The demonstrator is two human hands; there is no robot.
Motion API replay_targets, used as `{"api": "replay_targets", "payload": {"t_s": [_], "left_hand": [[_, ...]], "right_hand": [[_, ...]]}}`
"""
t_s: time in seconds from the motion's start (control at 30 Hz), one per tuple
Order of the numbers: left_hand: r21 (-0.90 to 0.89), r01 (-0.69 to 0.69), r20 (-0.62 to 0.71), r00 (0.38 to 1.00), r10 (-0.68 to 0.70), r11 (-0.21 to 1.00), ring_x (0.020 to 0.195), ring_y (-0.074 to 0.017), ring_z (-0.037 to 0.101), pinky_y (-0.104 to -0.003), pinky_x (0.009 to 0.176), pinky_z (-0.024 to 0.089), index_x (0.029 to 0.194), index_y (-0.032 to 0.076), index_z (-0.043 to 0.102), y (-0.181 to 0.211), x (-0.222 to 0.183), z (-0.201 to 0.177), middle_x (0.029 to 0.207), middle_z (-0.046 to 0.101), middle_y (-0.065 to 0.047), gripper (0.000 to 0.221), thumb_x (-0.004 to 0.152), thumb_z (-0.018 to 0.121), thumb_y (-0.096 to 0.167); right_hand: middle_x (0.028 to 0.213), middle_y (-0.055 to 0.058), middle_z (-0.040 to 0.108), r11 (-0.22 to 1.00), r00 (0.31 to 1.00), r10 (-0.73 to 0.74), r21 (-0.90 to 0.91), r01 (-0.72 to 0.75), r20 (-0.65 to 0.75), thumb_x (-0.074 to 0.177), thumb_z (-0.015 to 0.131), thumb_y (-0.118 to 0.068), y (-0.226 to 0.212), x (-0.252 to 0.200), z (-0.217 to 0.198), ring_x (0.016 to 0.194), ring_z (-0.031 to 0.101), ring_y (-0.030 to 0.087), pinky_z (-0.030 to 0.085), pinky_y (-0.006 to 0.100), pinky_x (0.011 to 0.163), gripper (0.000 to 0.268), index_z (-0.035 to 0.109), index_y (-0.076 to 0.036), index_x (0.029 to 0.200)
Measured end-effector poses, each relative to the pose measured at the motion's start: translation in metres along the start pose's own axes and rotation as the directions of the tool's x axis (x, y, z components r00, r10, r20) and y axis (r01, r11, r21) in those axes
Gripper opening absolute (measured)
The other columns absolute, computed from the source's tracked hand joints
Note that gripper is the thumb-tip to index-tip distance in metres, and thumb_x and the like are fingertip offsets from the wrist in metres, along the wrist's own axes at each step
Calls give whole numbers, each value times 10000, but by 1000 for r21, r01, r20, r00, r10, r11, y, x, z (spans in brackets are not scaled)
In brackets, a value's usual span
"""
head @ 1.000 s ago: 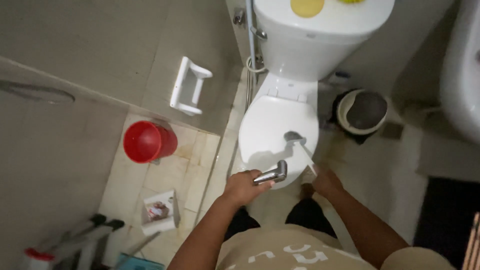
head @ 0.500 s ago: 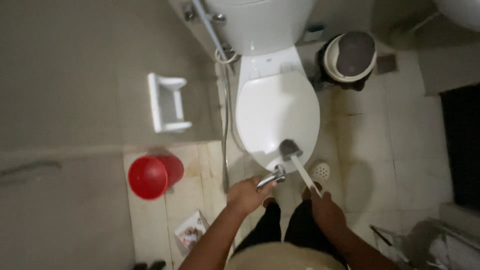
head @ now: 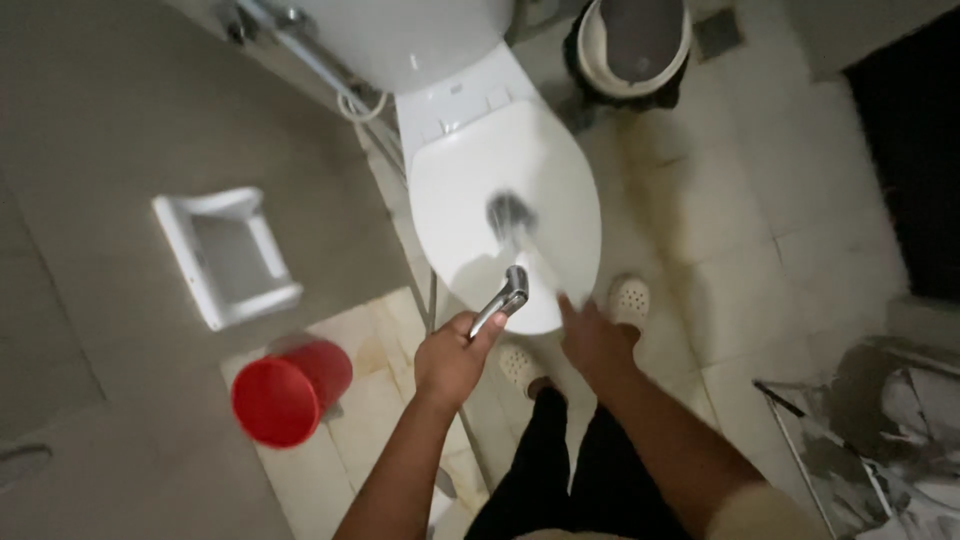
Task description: Scrubbing and rinsing the toilet bowl, seat, and lid using a brush and a bidet sprayer.
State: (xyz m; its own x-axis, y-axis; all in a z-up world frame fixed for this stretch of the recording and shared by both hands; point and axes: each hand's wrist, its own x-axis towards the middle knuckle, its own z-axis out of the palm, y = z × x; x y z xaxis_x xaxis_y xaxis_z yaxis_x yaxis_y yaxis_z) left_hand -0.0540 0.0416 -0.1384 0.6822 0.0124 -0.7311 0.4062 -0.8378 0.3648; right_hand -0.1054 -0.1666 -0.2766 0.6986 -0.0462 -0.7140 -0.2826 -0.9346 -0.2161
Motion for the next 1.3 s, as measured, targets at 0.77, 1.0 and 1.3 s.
{"api": "replay_targets", "payload": {"t_s": [0.77,1.0,1.3], "left_hand": [[23,-17,-27,999,18,1000,856,-290,730,-411,775,554,1167,150,688,-32,-27,6,900,751,-105,607,848,623,662],[-96,-306,-215,936,280,947,942,-383,674,-470,815,518,1162,55,637,-49,-37,13,1044,708,-194,481,961,604,491],[-114,-371,-255,907,334,921,949,-407,683,-494,836,512,1169,35,583,30,-94,-50,1019,701,-229,320,1006,583,310]], "right_hand": [[1225,283,577,990,982,76,-132,-53,173,1062,481,-209,19,-21,20,923,716,352,620,439,783,604,329,-294,1640],[1077,211,776,879,998,60,475,-52,-2,1008,565,-243,24,-19,47,863,733,308,585,407,816,505,552,-286,1511],[1041,87,617,122,983,62,977,-178,171,1033,471,-164,-80,-101,-100,827,602,205,540,371,718,290,582,-92,1291]]}}
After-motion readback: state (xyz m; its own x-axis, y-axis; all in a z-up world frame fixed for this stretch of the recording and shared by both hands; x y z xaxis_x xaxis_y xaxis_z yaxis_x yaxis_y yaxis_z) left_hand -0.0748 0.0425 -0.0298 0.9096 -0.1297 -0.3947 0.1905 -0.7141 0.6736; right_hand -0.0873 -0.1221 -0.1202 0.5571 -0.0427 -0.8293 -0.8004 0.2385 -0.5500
